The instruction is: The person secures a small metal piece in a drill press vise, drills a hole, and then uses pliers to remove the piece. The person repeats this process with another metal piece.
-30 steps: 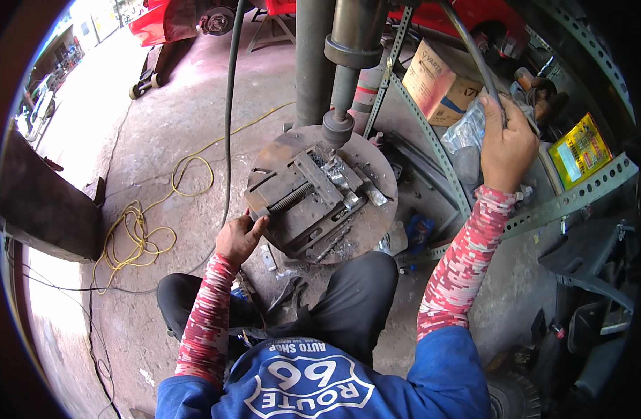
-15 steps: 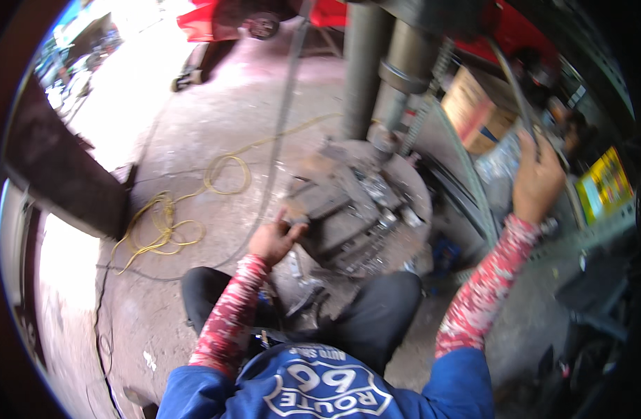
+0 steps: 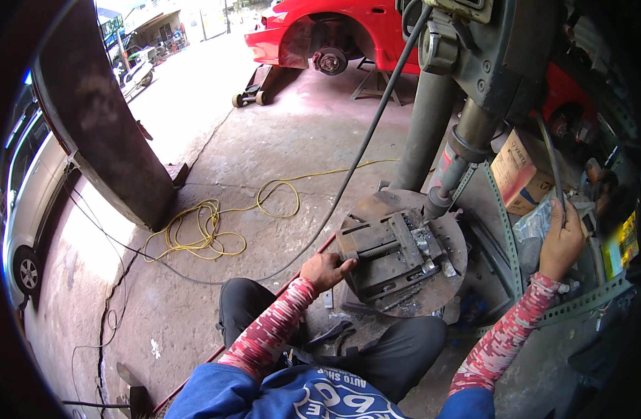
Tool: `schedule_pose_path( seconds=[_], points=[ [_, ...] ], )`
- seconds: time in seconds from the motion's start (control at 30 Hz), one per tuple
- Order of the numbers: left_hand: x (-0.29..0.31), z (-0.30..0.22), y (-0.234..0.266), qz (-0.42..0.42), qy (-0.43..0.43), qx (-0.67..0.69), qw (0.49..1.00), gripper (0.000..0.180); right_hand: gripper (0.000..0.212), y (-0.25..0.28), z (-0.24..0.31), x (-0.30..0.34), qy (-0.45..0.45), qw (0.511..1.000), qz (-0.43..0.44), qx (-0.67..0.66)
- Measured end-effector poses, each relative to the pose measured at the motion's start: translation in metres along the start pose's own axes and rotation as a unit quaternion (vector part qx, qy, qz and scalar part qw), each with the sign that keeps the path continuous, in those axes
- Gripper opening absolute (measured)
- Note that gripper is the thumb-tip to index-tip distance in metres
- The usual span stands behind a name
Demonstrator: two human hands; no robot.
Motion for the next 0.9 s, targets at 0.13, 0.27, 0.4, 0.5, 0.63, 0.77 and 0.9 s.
schedule_pose_path(
  seconds=[0.13,0.27,0.4,0.5,0.63,0.77,0.9],
  points=[
    [-0.0001,-0.0004,0.0004,-0.006,-0.003,0.005,1.0,0.076,0.03,-0.0004,0.0025,-0.0003,0.013,1.0,-0.006,0.02],
    [0.0001,-0.0004,-0.0005,-0.013,-0.002,0.013,1.0,0.075,0.029,-0.0011,0.0006,0.0001,0.0,1.0,0.001,-0.007],
    [0.0023,-0.0005,0.0006,-0.037,-0.015,0.022,0.999,0.073,0.029,-0.0018,-0.0006,-0.0004,0.005,1.0,-0.004,-0.007],
    [0.0029,0.0003,0.0009,-0.04,-0.02,0.034,0.998,0.074,0.03,-0.0017,-0.0009,-0.0005,0.018,0.999,-0.007,0.043],
    [0.0023,0.0004,0.0007,-0.043,-0.023,0.032,0.998,0.074,0.032,-0.0026,-0.0037,-0.0002,0.007,1.0,-0.003,0.012],
    [0.0015,0.0007,-0.0004,-0.034,-0.016,0.024,0.999,0.073,0.032,-0.0028,-0.0037,0.0001,0.004,1.0,-0.003,0.012],
    [0.0006,0.0014,-0.0007,-0.019,-0.012,0.019,1.0,0.074,0.033,-0.0036,-0.001,-0.0004,-0.006,1.0,-0.004,0.018]
  ],
)
Point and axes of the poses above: each hand's wrist, its own x-axis away from the middle knuckle, its own y-axis out of the back of the hand, z = x × y, the point moved 5 cm from there along -x, towards the middle knuckle, and after that the axes turned 4 degrees about -x, right-handed, at the moved point
